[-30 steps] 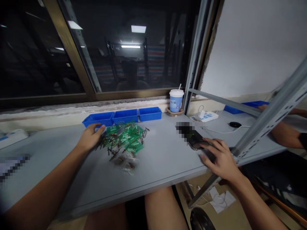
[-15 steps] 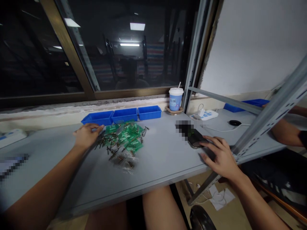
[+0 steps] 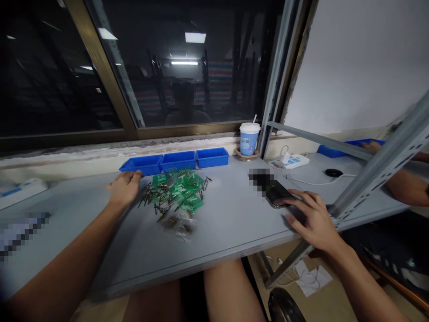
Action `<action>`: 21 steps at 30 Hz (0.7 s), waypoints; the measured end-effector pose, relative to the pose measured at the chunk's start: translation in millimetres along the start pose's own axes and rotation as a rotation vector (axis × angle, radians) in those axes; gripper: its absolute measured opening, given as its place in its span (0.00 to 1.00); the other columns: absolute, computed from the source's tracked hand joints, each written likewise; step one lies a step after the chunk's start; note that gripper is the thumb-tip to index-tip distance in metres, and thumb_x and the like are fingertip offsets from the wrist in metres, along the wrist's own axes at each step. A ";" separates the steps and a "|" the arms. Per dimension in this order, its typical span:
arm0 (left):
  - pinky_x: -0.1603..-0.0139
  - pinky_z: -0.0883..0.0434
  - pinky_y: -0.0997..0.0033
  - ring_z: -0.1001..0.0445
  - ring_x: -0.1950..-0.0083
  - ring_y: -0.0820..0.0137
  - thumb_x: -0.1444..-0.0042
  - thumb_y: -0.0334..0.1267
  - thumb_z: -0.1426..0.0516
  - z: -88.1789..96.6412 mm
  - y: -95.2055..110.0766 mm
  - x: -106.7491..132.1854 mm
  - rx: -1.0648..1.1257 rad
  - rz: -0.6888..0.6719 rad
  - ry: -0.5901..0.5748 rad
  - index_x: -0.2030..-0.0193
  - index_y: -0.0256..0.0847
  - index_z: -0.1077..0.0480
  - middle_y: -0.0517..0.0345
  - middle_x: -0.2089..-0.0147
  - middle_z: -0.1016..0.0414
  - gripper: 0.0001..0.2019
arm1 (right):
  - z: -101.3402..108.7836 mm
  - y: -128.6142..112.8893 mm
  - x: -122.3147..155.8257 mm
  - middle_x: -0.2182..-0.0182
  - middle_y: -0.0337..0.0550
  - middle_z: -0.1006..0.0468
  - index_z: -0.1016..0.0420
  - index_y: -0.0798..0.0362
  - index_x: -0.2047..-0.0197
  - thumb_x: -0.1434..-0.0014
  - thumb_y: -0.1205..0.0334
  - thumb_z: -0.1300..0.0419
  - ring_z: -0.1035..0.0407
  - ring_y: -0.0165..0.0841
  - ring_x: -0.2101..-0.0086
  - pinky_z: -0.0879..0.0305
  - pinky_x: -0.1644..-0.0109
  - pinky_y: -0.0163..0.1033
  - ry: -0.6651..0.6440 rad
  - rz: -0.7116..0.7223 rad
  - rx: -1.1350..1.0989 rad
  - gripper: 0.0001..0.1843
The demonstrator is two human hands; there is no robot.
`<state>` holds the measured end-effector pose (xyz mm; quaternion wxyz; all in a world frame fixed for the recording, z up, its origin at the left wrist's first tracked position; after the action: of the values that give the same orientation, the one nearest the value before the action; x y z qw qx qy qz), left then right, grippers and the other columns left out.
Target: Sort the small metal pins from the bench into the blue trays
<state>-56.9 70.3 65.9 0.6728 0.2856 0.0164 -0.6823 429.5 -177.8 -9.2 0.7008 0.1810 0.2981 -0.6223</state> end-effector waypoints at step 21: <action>0.38 0.40 0.42 0.35 0.36 0.46 0.36 0.48 0.57 -4.1 -2.7 0.1 0.009 0.006 -0.052 0.56 0.38 0.23 0.40 0.42 0.27 0.24 | -16.3 20.9 -4.6 0.40 0.52 0.30 0.26 0.48 0.45 0.40 0.49 0.46 0.36 0.52 0.42 0.38 0.42 0.60 -0.073 -0.099 0.088 0.23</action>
<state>-57.9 72.1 61.4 0.6737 0.2710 -0.0052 -0.6875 446.6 -160.8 -21.0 0.6710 0.1740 0.2535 -0.6747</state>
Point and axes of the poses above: each hand's wrist, its own x-axis away from the middle knuckle, its own z-axis out of the back of the hand, y = z × x, the point moved 10 cm from there along -x, towards the middle knuckle
